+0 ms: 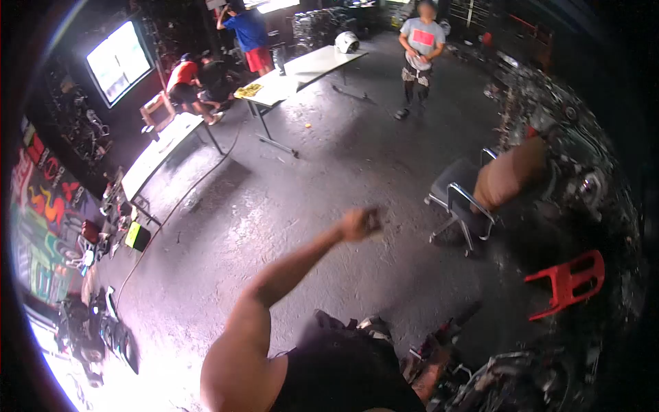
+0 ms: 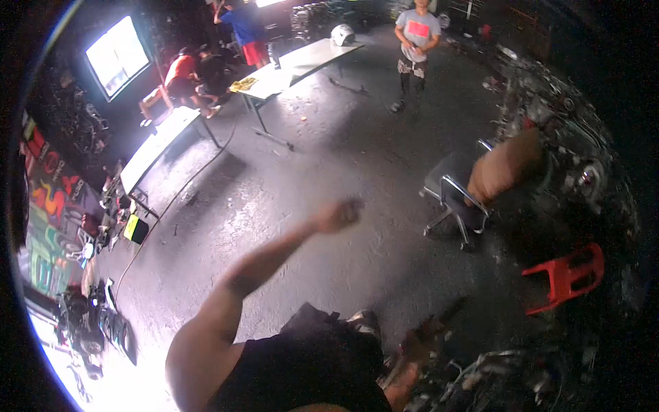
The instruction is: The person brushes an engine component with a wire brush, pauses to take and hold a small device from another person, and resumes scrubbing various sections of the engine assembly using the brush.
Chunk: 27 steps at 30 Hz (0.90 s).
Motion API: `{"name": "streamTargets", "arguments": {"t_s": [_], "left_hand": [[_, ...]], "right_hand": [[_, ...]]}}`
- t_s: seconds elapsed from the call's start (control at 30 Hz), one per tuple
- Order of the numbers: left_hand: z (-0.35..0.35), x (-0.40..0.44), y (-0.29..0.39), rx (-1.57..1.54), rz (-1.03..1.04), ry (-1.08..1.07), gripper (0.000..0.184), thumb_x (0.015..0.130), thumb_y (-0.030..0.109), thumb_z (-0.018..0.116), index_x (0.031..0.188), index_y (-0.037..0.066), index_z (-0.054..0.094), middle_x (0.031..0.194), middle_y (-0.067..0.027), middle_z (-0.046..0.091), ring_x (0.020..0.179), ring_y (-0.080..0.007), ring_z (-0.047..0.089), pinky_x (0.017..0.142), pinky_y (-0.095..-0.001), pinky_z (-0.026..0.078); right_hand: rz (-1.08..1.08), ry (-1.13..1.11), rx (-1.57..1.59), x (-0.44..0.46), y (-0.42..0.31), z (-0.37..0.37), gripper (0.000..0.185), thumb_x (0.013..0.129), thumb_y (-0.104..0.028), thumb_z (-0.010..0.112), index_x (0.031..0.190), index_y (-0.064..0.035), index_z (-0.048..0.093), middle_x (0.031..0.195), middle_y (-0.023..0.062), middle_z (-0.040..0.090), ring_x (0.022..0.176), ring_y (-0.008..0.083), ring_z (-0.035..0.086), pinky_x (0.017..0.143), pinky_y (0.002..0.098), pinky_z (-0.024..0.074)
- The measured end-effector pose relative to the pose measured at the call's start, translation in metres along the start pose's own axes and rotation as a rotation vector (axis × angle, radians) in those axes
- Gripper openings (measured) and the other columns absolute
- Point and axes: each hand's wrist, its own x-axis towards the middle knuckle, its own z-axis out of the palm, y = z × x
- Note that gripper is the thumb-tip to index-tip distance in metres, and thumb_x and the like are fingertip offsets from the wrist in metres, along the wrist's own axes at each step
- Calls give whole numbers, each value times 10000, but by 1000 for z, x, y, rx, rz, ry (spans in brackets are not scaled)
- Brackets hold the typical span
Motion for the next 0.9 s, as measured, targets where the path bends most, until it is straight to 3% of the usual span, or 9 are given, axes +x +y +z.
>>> {"name": "streamTargets", "arguments": {"t_s": [0.07, 0.17, 0.23, 0.3, 0.5, 0.6, 0.7, 0.77, 0.9], "left_hand": [[80, -28, -68, -24, -168, -88, 431, 811, 316, 618, 1158, 67, 556, 1057, -184, 615, 983, -318, 590, 845, -418, 453], [150, -73, -129, -370, -573, -162, 362, 789, 304, 649, 1089, 106, 609, 789, -84, 665, 674, -184, 643, 682, -323, 499], [146, -79, -120, -513, -728, -161, 392, 783, 313, 652, 1104, 92, 613, 908, -76, 674, 705, -158, 649, 698, -304, 502], [130, -63, -110, -663, -802, -147, 397, 794, 323, 633, 1107, 80, 617, 950, -82, 669, 784, -168, 649, 735, -307, 494], [91, 70, -185, -765, -754, 86, 320, 896, 257, 558, 1133, 43, 581, 941, -66, 647, 746, -133, 617, 627, -283, 502], [48, 154, -215, -975, -725, 207, 330, 876, 251, 577, 1120, 29, 583, 956, -78, 652, 764, -140, 619, 650, -279, 495], [-9, 242, -236, -1141, -720, 328, 349, 863, 269, 590, 1110, 21, 581, 956, -84, 653, 772, -146, 615, 661, -277, 490], [-33, 293, -243, -1196, -713, 413, 352, 871, 282, 581, 1113, 27, 573, 964, -86, 652, 756, -143, 615, 648, -271, 488], [-74, 362, -255, -1370, -541, 393, 349, 899, 299, 536, 1118, 29, 560, 983, -90, 650, 750, -160, 613, 636, -269, 483]], "right_hand": [[-88, 13, 73, -12, -70, 9, 485, 642, -47, 700, 1089, -2, 520, 968, 87, 575, 855, 253, 566, 755, 350, 465], [24, -50, 218, 13, -110, 1, 786, 623, -17, 714, 1330, 13, 372, 1223, 115, 491, 1050, 280, 483, 960, 392, 339], [-213, -42, 229, 56, -96, 0, 822, 648, 36, 676, 1381, -20, 307, 1238, 114, 480, 907, 235, 517, 827, 361, 426], [-115, -152, 186, 88, -108, 5, 793, 687, 67, 625, 1397, -55, 295, 1192, 113, 505, 745, 177, 519, 654, 311, 451], [-76, -59, -6, 177, -169, 91, 432, 710, -76, 669, 1114, -2, 534, 890, 62, 565, 637, 131, 519, 407, 282, 392], [-82, -110, -73, 231, -175, 124, 422, 739, -37, 642, 1145, -60, 527, 903, 92, 598, 686, 191, 564, 617, 330, 481], [-490, -277, -253, 305, -156, 139, 335, 777, -116, 635, 1098, -57, 561, 849, 110, 607, 770, 203, 584, 715, 334, 481], [-807, -282, -873, 347, -172, 148, 289, 791, -187, 641, 1043, -56, 588, 879, 123, 607, 833, 212, 581, 775, 317, 458], [-794, -201, -582, 356, -214, 207, 268, 771, -181, 649, 1001, -55, 596, 853, 81, 584, 801, 187, 548, 728, 293, 438]]}}
